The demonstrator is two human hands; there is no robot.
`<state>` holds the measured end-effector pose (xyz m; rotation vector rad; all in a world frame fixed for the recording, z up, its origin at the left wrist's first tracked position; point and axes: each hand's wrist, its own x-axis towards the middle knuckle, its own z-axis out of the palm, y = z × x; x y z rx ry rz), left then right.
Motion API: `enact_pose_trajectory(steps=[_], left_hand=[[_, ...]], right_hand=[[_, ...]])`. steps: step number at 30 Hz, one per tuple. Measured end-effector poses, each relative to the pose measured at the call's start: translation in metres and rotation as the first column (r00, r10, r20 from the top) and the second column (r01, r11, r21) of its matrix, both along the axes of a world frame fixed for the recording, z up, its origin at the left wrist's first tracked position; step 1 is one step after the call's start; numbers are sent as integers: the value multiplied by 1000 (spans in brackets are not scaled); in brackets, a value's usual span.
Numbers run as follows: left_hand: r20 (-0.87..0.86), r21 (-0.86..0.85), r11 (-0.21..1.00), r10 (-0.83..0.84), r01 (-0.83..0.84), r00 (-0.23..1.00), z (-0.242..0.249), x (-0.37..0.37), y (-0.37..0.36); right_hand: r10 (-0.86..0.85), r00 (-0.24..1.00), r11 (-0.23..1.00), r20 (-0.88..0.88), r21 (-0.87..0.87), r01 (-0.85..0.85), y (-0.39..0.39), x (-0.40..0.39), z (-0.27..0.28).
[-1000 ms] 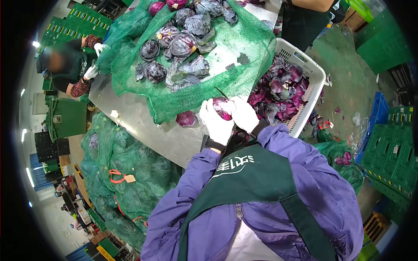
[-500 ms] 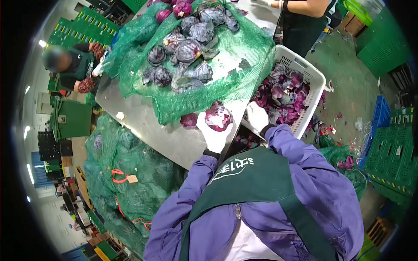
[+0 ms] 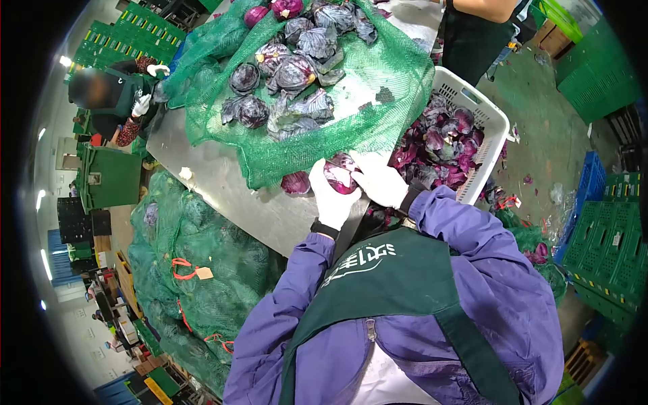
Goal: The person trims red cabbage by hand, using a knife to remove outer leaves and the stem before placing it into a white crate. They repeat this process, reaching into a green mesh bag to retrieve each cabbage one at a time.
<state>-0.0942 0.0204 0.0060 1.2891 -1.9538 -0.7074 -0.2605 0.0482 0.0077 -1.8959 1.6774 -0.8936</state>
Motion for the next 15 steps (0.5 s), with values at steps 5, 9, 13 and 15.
enact_pose_trajectory(steps=[5, 9, 13, 15], left_hand=[[1, -51, 999, 11, -11, 1000, -3, -6, -5], [-19, -83, 996, 6, -8, 1000, 0, -9, -4], [6, -94, 995, 18, -17, 1000, 2, -12, -4], [77, -112, 994, 25, -16, 997, 6, -18, -1]], right_hand=[[78, 937, 959, -342, -231, -164, -9, -5, -10], [-48, 999, 993, 8, -103, 48, -11, -1, -8], [-111, 992, 988, 61, 113, 104, -20, -6, -11], [-100, 993, 979, 62, 182, 87, -30, -13, -12]])
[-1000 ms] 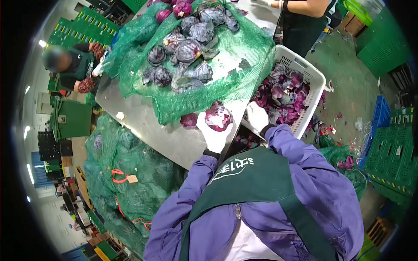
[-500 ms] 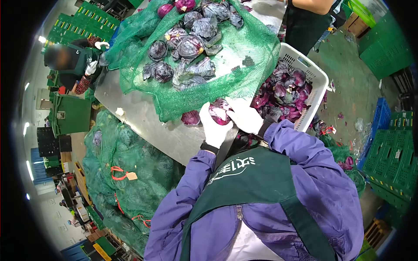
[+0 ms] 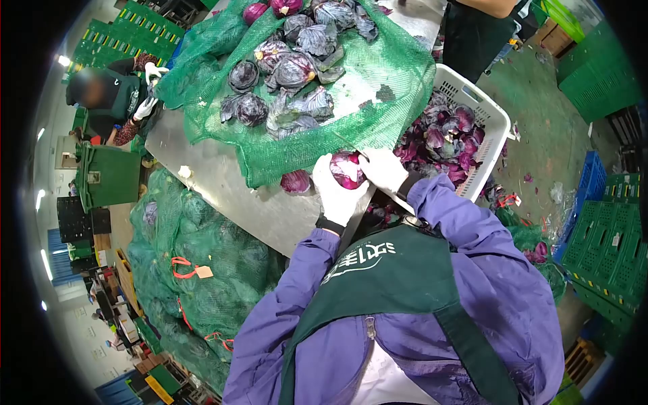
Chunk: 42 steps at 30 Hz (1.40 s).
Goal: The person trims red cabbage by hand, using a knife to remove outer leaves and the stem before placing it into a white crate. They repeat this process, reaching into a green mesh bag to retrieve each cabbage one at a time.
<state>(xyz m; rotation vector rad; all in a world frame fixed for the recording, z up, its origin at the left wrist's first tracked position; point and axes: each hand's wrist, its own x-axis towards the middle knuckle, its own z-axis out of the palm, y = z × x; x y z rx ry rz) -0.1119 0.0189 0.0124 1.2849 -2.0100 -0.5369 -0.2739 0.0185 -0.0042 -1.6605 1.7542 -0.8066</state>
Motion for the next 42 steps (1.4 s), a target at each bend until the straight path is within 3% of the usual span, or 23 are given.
enact_pose_trajectory(steps=[3, 5, 7, 8, 10, 11, 12, 13, 14, 15, 17, 18, 19, 20, 21, 22, 23, 25, 32, 34, 37, 39, 42], left_hand=[[17, -10, 1000, 1, -1, 1000, 2, -7, 2], [18, -25, 1000, -2, 3, 1000, 0, -8, 2], [-41, 35, 999, -18, 20, 999, -1, -4, 9], [-32, -41, 998, -44, 43, 999, -3, 2, 11], [-236, 67, 997, -27, 44, 971, -19, 20, 19], [-365, 131, 990, -3, 55, 931, -26, 30, 24], [-484, 130, 986, -28, 103, 875, -18, 34, 27], [-414, 145, 988, 11, 54, 910, -38, 50, 28], [-413, 188, 981, 35, 48, 910, -35, 54, 32], [-418, 226, 973, 60, 40, 907, -30, 53, 31], [-433, 254, 963, 28, 92, 901, -31, 54, 21], [-370, 236, 968, 10, 84, 929, -21, 52, 17], [-399, 273, 956, 10, 108, 917, -20, 50, 13], [-393, 282, 949, -20, 141, 919, -15, 49, 7], [-386, 292, 941, -51, 174, 921, -11, 50, 2], [-328, 320, 937, -28, 139, 944, -15, 53, -1], [-347, 371, 916, -16, 153, 938, -15, 55, -4], [-360, 395, 901, -28, 180, 932, -17, 58, -9], [-286, 382, 890, -143, 249, 948, -24, 67, -26], [-376, 466, 836, -112, 292, 920, -25, 68, -33], [-359, 437, 837, -173, 329, 917, -23, 69, -41], [-450, 448, 809, -163, 380, 878, -21, 66, -42], [-337, 384, 842, -253, 378, 907, -15, 64, -50]], right_hand=[[-20, 999, 999, 28, 47, 18, -1, -6, 3], [-23, 1000, 995, 0, -100, 23, -3, -6, -8], [-94, 995, 991, 32, -95, 97, -6, -13, -18], [-118, 992, 988, -33, -109, 113, -8, -20, -33], [-104, 959, 992, -262, -94, 82, 1, -45, -64], [-346, 931, 936, -120, -112, 334, 9, -55, -48], [-457, 890, 873, -8, 187, 450, 7, -78, -61], [-484, 875, 868, -31, 111, 484, 19, -93, -40], [-550, 833, 835, 58, 30, 550, 22, -107, -53], [-618, 786, 786, -31, -28, 617, 25, -110, -44], [-590, 783, 798, 198, -9, 603, 26, -95, -25], [-535, 789, 840, 301, 92, 534, 30, -70, 19], [-413, 847, 906, 336, 53, 420, 26, -54, 11], [-144, 854, 967, 499, -113, 228, 29, -33, 18], [-13, 664, 999, 748, 33, -17, 31, -18, 26], [97, 736, 993, 670, -9, -122, 29, -6, 15], [236, 875, 969, 423, -171, -178, 25, 3, 13], [234, 888, 972, 396, -98, -212, 17, 5, 12], [296, 885, 955, 360, -121, -270, 10, 1, 28], [250, 883, 968, 396, -137, -212, 9, 3, 31], [295, 881, 955, 369, -105, -276, 6, -1, 19], [286, 879, 957, 382, -71, -281, 3, -4, 16], [292, 886, 952, 360, -26, -304, 7, -9, 15]])
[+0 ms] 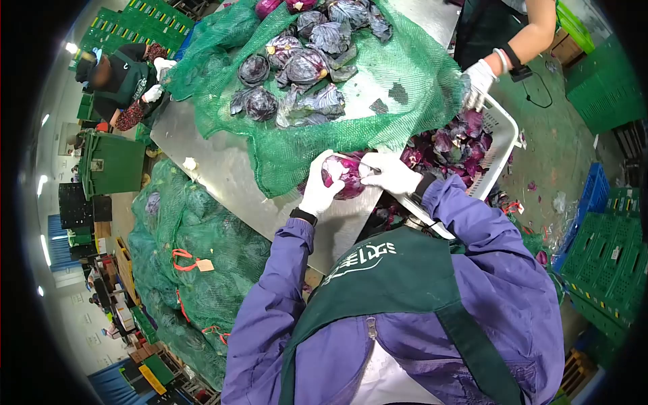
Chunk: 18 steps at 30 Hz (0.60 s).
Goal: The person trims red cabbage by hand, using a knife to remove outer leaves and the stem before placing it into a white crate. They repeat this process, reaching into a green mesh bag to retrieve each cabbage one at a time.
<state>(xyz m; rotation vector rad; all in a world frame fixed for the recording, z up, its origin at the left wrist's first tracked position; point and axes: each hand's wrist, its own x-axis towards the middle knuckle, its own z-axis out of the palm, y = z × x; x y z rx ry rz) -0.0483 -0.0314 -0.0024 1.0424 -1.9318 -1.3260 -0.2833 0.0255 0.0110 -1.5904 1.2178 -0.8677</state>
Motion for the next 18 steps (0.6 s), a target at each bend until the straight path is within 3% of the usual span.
enact_pose_trajectory(steps=[2, 3, 5, 7, 9, 11, 13, 15, 17, 18], left_hand=[[-7, 41, 998, 51, -51, 999, -2, -2, -3], [-14, 84, 991, 104, -102, 995, -3, -3, -4], [-8, 127, 975, 183, -180, 983, -12, -1, -4], [-108, 282, 925, 294, -255, 950, -19, -1, -3], [-61, 243, 935, 281, -259, 958, -20, 1, -1], [-64, 179, 959, 233, -218, 970, -16, -2, 6], [-76, 188, 960, 223, -206, 972, -6, -6, 15], [-92, 187, 962, 219, -199, 971, -5, -7, 22], [-14, 129, 979, 163, -160, 986, -5, -5, 28], [28, 33, 991, 129, -130, 991, 1, -5, 34]], right_hand=[[59, 993, 996, -104, -53, -65, 7, -10, 13], [53, 989, 992, 137, -123, -36, 19, -15, 9], [-83, 992, 995, 96, -54, 89, 41, -35, 9], [-239, 966, 965, -98, 86, 247, 55, -86, -43], [-495, 761, 842, -419, -15, 540, 67, -113, -57], [-661, 726, 748, -188, -245, 618, 56, -91, -44], [-536, 825, 842, -181, -44, 537, 38, -55, 6], [-440, 894, 883, 84, 218, 415, 24, -22, 12], [-322, 940, 858, 117, 456, 237, 8, -2, 11], [-298, 919, 851, 257, 507, 134, 6, 3, -12]])
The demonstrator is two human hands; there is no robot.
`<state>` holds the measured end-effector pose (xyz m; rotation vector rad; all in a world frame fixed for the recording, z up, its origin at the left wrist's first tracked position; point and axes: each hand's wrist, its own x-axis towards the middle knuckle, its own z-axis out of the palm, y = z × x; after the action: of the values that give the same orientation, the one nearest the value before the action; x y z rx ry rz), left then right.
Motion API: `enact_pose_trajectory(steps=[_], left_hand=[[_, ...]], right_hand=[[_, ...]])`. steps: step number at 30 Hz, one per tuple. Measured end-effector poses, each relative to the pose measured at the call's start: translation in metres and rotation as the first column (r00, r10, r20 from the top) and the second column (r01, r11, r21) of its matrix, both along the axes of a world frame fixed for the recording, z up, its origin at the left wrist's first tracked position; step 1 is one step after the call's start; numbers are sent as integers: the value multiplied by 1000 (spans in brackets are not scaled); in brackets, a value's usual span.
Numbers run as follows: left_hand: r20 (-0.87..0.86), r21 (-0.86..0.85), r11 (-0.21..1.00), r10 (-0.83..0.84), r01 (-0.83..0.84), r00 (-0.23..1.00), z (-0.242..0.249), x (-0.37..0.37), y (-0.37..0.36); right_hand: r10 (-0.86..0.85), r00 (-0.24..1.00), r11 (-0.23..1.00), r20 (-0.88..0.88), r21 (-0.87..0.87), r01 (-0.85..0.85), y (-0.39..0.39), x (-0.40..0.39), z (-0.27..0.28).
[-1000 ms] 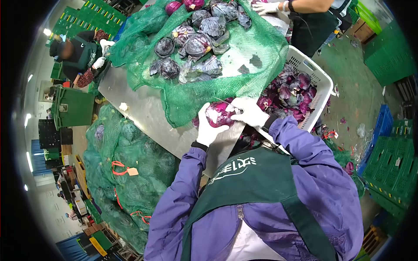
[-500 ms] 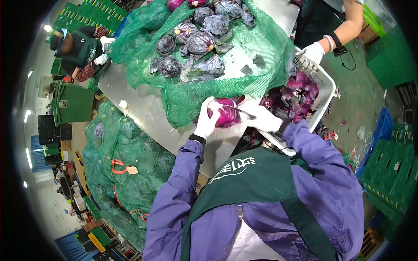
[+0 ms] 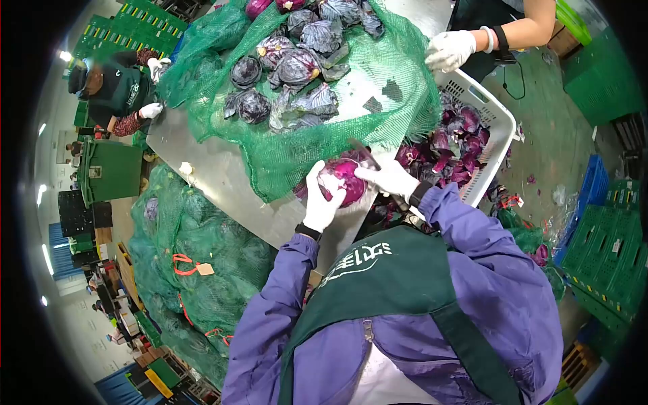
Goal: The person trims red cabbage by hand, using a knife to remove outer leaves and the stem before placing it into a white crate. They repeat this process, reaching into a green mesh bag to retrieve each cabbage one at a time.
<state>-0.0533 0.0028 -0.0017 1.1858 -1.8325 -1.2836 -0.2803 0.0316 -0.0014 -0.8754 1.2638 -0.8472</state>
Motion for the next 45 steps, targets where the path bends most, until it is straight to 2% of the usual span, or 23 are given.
enact_pose_trajectory(steps=[1, 3, 5, 6, 7, 9, 10, 14, 17, 19, 25, 27, 28, 29, 30, 31, 33, 34, 35, 38, 41, 43, 45], left_hand=[[74, -81, 997, -5, 11, 997, -2, 0, 1], [-154, 200, 975, 133, -101, 979, -8, 2, 8], [-151, 268, 948, 216, -170, 965, 7, -13, 17], [-139, 327, 915, 293, -236, 946, 13, -19, 19], [-141, 328, 915, 295, -236, 945, 9, -19, 20], [-7, 138, 960, 245, -242, 969, 0, -20, 19], [10, 161, 950, 271, -269, 963, 1, -21, 20], [18, 58, 969, 241, -242, 970, 1, -22, 23], [-23, 46, 971, 234, -233, 972, -6, -24, 23], [-8, 7, 972, 236, -236, 972, -2, -29, 29], [-34, -24, 971, 237, -238, 971, -3, -21, 24], [-66, 48, 976, 214, -211, 975, -3, -19, 16], [-152, 263, 939, 267, -221, 952, -8, -14, 14], [-163, 377, 895, 319, -239, 934, -15, -3, 11], [-379, 499, 850, 390, -170, 839, -16, 6, 10], [-559, 593, 803, 468, -65, 684, -15, 13, 7], [-603, 651, 759, 504, 17, 619, 13, 29, 16], [-604, 615, 789, 465, 8, 647, 21, 32, 16], [-605, 577, 817, 426, 3, 673, 27, 31, 16], [-537, 437, 899, 285, -27, 794, 43, 11, 13], [-513, 386, 922, 184, 33, 839, 51, -7, 16], [-529, 378, 923, 148, 76, 835, 61, -12, 18], [-490, 370, 925, 113, 88, 864, 67, -11, 19]], right_hand=[[31, 987, 999, 159, 23, -35, -4, 6, -4], [-45, 971, 998, 234, 52, 33, -1, 5, -12], [-51, 989, 998, 141, 34, 47, 3, 4, 0], [-54, 998, 999, -39, 5, 54, 6, 6, 11], [-155, 971, 985, 183, -47, 167, 6, 21, 12], [55, 995, 997, -80, 65, -50, 12, 8, 22], [-42, 999, 988, 12, 149, 39, 14, 11, 26], [-3, 999, 998, -48, 57, 6, 13, 6, 20], [78, 997, 984, -23, 163, -73, 9, -1, 1], [54, 956, 998, -288, 1, -56, 13, 3, 2], [-84, 928, 980, -362, -199, 10, 14, 15, 14], [-110, 843, 951, -526, -302, -65, 9, 18, -3], [-353, 776, 770, -523, -633, -76, 7, 18, -17], [-205, 853, 923, -480, -384, 6, 14, 12, -15], [-282, 774, 907, -566, -421, 22, 18, -9, -54], [-278, 562, 904, -779, -410, -121, 29, -32, -18], [-310, 584, 950, -750, -270, 158, 46, -80, -46], [-538, 432, 830, -723, -544, 123, 57, -95, -60], [-407, 457, 913, -791, -364, 184, 61, -97, -36], [-327, 720, 924, -612, -366, 109, 49, -59, 30], [-181, 967, 923, -180, -371, 104, 36, -17, 74], [52, 945, 982, -322, -157, -107, 27, -14, 95], [103, 954, 987, -281, -91, -133, 22, -20, 98]])
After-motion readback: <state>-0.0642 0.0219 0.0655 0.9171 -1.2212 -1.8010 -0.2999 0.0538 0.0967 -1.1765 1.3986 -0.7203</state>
